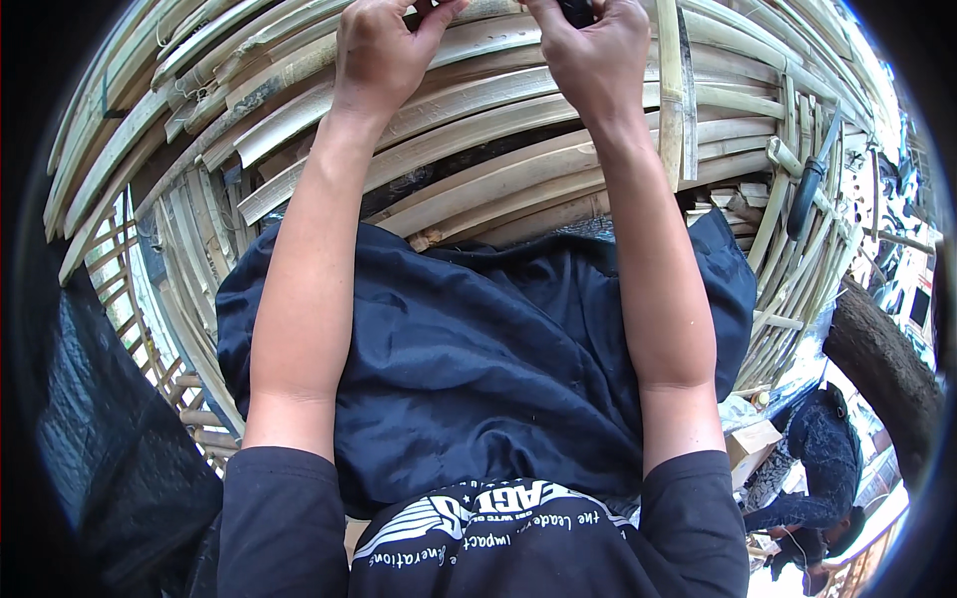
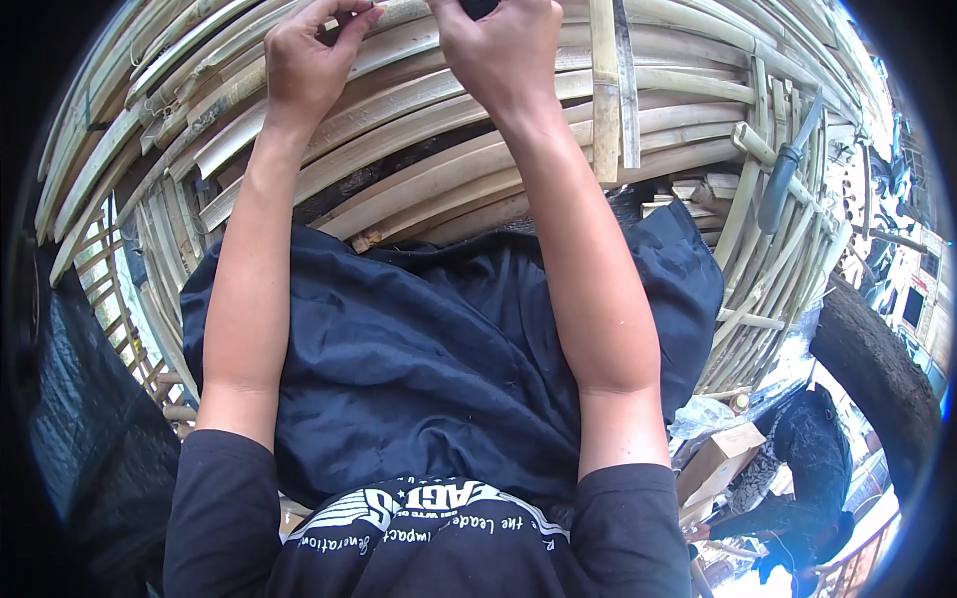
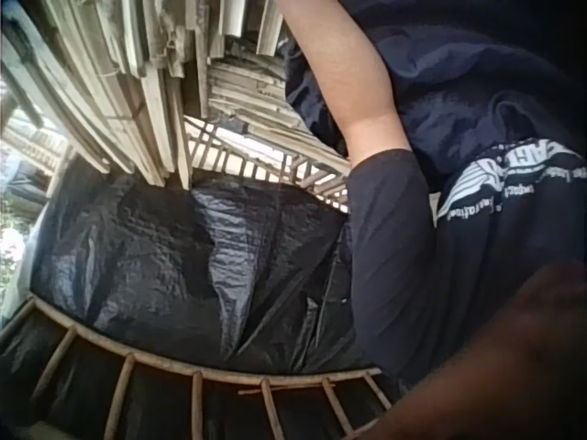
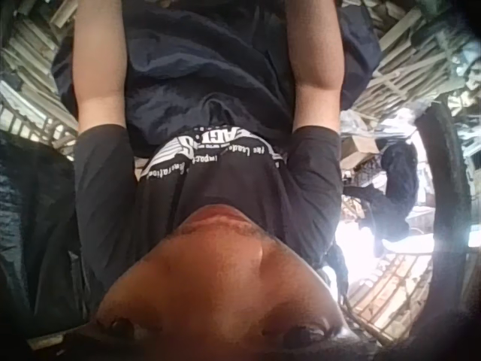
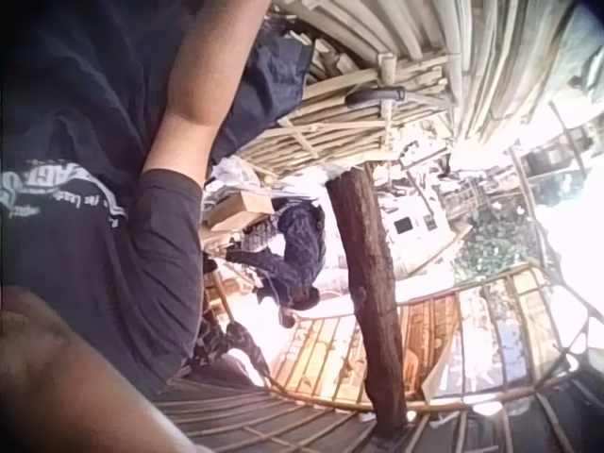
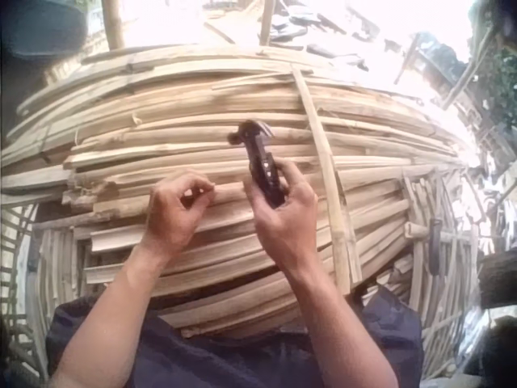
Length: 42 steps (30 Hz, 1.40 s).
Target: The person attaches narrow bamboo slats to a curved bamboo frame using a manual staple gun. They position each slat onto the frame and secure it with a staple.
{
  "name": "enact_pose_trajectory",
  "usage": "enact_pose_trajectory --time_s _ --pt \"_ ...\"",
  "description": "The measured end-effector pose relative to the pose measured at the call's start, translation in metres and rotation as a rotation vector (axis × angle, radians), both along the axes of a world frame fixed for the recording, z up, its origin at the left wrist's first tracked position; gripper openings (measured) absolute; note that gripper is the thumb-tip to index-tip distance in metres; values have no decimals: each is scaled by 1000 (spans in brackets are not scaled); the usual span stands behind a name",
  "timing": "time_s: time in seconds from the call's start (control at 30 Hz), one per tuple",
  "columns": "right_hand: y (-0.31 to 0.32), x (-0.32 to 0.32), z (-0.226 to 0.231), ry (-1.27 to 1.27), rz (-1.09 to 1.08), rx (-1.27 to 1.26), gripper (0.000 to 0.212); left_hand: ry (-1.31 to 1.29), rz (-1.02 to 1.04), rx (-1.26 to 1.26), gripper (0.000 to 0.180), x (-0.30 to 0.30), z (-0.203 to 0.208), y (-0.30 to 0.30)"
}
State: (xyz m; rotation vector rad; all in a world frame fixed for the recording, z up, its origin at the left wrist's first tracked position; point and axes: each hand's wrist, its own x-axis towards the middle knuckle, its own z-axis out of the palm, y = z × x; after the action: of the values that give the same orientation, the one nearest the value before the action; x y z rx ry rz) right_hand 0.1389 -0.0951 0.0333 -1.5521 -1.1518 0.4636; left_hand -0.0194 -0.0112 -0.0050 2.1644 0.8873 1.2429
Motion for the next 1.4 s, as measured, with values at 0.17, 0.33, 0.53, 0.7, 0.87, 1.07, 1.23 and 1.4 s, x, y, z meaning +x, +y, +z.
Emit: enact_pose_trajectory --time_s 0.17,0.33,0.53,0.7,0.87,1.07,1.23,1.4 --pt "-18 -7 56 -181 70 -59 17 -147 -58 0 4 1 -13 8" --pt "-41 -17 46 -554 173 -82 26 -30 -36 -83 5 -6 -3 7" --pt "-49 -23 17 -564 73 -32 33 -88 -62 -10 10 3 -1 3" --pt "-47 -27 2 -589 68 -66 33 -67 -61 50 11 1 -7 3" --pt "-45 -30 1 -522 27 54 31 -79 -60 60 11 -1 -11 2" --pt "-53 -36 6 -522 2 130 32 -81 -45 32 11 2 -14 3" --pt "-52 -36 -2 -606 61 -136 36 -32 -62 50 13 2 -10 2" --pt "-54 -40 8 -444 -48 165 31 -45 -53 104 11 1 -6 4"
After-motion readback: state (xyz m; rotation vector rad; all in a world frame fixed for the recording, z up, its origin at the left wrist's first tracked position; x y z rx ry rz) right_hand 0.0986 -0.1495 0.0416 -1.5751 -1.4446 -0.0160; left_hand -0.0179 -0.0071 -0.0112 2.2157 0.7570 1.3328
